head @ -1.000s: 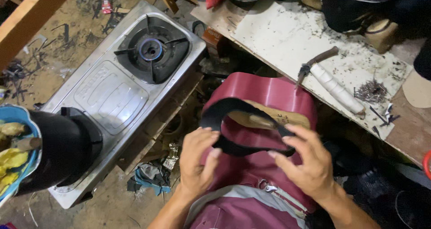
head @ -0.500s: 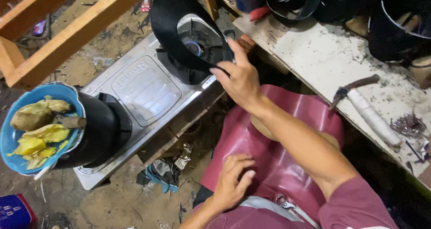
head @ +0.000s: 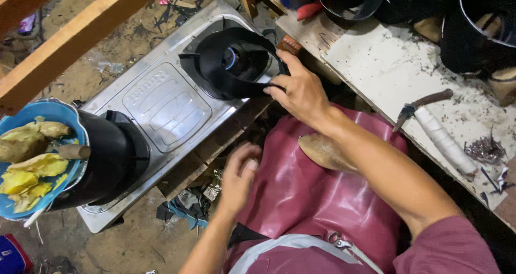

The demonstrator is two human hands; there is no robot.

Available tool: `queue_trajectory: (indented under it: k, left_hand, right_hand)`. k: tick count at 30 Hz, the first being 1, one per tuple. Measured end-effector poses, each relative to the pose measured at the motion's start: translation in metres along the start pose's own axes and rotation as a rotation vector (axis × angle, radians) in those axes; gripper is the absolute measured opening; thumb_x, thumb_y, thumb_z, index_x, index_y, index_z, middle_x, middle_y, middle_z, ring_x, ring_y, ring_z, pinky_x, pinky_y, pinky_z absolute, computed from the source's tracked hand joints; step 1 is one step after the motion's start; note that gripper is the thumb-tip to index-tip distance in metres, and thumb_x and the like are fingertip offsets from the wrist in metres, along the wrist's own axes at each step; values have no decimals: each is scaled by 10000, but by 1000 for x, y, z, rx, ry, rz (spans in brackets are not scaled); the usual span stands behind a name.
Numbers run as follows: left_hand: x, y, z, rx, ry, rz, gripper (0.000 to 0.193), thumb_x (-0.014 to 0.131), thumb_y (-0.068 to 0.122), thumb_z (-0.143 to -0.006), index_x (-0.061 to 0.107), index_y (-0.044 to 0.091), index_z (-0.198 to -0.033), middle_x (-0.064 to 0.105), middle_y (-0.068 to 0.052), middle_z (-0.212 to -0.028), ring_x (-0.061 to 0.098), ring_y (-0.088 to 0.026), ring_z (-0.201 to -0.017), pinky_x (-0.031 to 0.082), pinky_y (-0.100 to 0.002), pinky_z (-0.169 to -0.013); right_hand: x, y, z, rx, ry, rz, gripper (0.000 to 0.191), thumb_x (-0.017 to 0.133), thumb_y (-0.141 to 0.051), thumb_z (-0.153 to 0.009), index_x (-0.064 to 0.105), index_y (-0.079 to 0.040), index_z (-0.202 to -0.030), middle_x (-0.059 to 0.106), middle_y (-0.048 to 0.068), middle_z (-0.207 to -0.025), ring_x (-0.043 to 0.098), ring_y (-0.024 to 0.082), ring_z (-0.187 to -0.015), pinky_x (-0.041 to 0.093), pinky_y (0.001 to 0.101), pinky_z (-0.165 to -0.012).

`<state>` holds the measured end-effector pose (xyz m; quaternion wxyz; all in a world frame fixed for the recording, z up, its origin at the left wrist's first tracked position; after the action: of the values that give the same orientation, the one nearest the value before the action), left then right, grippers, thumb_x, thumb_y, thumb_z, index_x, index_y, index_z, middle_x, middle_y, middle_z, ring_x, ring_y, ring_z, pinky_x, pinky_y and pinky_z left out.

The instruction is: The person uses a hammer to tap and secure the sole of a black shoe held on their lap. They repeatedly reposition the shoe and tap along the sole edge, then insert a wooden shoe last into the shoe and continue tapping to set the sole.

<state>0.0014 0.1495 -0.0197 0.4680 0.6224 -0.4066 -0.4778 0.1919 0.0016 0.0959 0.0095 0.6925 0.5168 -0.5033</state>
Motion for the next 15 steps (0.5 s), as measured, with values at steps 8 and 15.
queue_trajectory:
  k: [8, 15]
  left_hand:
    - [-18, 11, -58, -415, -5, 1181, 566, 639, 412, -973, 584, 18, -1376, 629, -129, -1376, 617, -263, -1261, 497, -429, -1100]
    - [59, 3, -43, -451, -271, 842, 261, 719, 126, -956, 705, -30, -1165, 755, -97, -1119, 702, -191, -1012, 542, -366, -957]
  right_hand:
    - [-102, -10, 120, -86, -215, 134, 263, 825, -185, -748, 795, -55, -974, 662, 153, -1339, 691, 324, -1077, 563, 408, -886]
    - [-174, -19, 214, 157, -111, 131, 166, 797, -109, -722, 729, -42, -858, 702, 124, -1234, 687, 308, -1109, 551, 393, -920]
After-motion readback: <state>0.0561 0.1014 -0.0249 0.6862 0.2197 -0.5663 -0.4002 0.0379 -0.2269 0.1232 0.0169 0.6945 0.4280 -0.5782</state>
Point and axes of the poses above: each hand's wrist, its own z-axis away from the middle knuckle, its own x-axis out of the palm, y = z × x, the point moved 2 cm from there along -z, towards the middle knuckle
